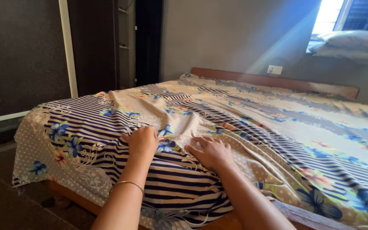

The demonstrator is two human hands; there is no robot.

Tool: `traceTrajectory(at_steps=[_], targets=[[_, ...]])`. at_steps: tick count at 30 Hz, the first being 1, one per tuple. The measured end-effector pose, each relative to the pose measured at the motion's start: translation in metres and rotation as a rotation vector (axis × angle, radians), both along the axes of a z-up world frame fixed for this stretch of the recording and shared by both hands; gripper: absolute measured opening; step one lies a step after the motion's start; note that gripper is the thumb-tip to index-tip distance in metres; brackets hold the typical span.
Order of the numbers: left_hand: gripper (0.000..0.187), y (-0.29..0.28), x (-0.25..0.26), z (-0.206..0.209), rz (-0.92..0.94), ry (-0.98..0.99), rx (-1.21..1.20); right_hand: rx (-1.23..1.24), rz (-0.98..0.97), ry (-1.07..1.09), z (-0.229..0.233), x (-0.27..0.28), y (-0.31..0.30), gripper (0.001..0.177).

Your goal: The person smooths and tucks a patterned bedsheet around the corners and edges of a wooden bed frame. They repeatedly pull and fold the sheet to fit it snugly under the mattress, working along the side and corner of the bed.

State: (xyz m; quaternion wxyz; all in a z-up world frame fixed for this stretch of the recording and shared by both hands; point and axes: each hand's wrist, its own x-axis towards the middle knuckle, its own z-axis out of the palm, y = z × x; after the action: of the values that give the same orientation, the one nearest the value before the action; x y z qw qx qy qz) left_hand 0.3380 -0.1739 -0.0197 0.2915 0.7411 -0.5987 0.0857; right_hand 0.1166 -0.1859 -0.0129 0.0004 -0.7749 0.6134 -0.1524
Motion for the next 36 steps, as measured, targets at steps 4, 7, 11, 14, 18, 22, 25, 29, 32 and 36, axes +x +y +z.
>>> traceTrajectory(at_steps=[4,7,11,14,18,22,25,29,32,36], targets=[[0.019,-0.024,0.005,-0.009,0.011,-0.057,-0.074,-0.052,0.023,-0.010,-0.001,-0.001,-0.001,0.078],[0.018,-0.020,0.006,-0.017,0.202,-0.234,-0.467,-0.103,0.108,-0.007,-0.010,-0.003,0.008,0.073],[0.022,-0.006,0.001,-0.007,0.336,-0.309,-0.393,-0.124,0.295,-0.041,-0.010,-0.007,0.024,0.064],[0.023,0.000,0.003,-0.010,0.412,-0.384,-0.336,-0.132,0.464,0.001,-0.005,-0.027,0.031,0.064],[0.023,-0.002,0.007,-0.020,0.416,-0.391,-0.337,-0.121,0.547,-0.071,0.003,-0.074,0.014,0.060],[0.022,-0.003,0.019,-0.018,0.488,-0.485,-0.274,-0.110,0.220,-0.004,0.023,-0.137,-0.029,0.059],[0.021,-0.006,0.021,-0.015,0.553,-0.586,-0.178,0.088,-0.077,0.138,0.026,-0.181,-0.052,0.068],[0.024,-0.023,0.021,-0.016,0.584,-0.593,-0.010,0.263,-0.339,-0.037,0.006,-0.169,-0.070,0.075],[0.028,-0.031,0.020,-0.028,0.577,-0.645,-0.031,0.275,-0.223,-0.021,0.005,-0.166,-0.091,0.079],[0.027,-0.030,0.026,-0.016,0.546,-0.636,0.072,0.223,-0.137,-0.044,0.004,-0.173,-0.097,0.079]])
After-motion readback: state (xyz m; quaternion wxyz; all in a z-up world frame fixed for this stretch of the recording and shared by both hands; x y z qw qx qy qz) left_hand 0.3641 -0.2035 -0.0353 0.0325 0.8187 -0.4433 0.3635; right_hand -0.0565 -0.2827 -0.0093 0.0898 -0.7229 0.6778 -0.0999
